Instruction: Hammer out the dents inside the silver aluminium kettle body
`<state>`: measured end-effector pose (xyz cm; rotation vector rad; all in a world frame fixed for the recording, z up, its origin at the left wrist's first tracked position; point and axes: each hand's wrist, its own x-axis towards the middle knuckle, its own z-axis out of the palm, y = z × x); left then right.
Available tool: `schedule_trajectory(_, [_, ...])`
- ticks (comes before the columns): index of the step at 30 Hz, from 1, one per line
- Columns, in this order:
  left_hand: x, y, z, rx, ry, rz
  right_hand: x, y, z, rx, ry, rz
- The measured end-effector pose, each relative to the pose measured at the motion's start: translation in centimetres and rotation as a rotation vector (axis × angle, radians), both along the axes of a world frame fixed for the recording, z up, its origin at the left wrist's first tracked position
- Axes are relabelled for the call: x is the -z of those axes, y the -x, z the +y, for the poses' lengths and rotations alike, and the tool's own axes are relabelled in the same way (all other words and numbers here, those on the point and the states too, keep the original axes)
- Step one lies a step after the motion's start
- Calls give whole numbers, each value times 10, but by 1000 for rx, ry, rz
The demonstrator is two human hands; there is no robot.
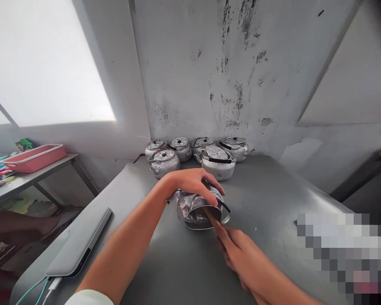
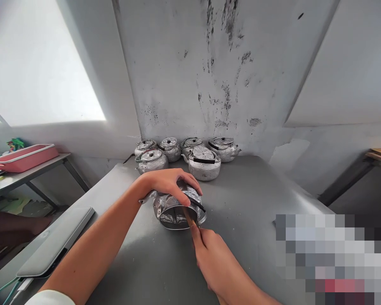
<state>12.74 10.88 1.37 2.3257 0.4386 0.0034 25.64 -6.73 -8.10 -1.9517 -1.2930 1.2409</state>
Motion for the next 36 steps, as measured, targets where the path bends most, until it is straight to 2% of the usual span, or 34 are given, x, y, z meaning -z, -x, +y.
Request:
schedule_trajectory(4, [1, -1, -1, -1, -7, -6, 4, -5, -3, -81, -141, -173])
schedule_trajectory(7, [0, -2, -3, -9, -22, 4, 8, -7, -7, -93, -172, -115])
schedule_trajectory(11, [-1, -3, -6, -38, -37, 22, 5, -5, -12, -88, -83, 169])
schedule_trajectory(13, [-2, -4, -7, -46, -38, 25, 0, -4, -13, -64, -29, 237])
schedule_trajectory(19, [-1, -3, -6, -35, -37, 21, -5, -2, -13, -17, 16, 216])
schedule_trajectory(31, [-3, -2, -6, -25, -27, 11, 2, -2, -12, -54, 4, 237])
schedule_trajectory(36, [-2, -3, -5, -23, -26, 21, -2, 0, -13, -45, 9, 239])
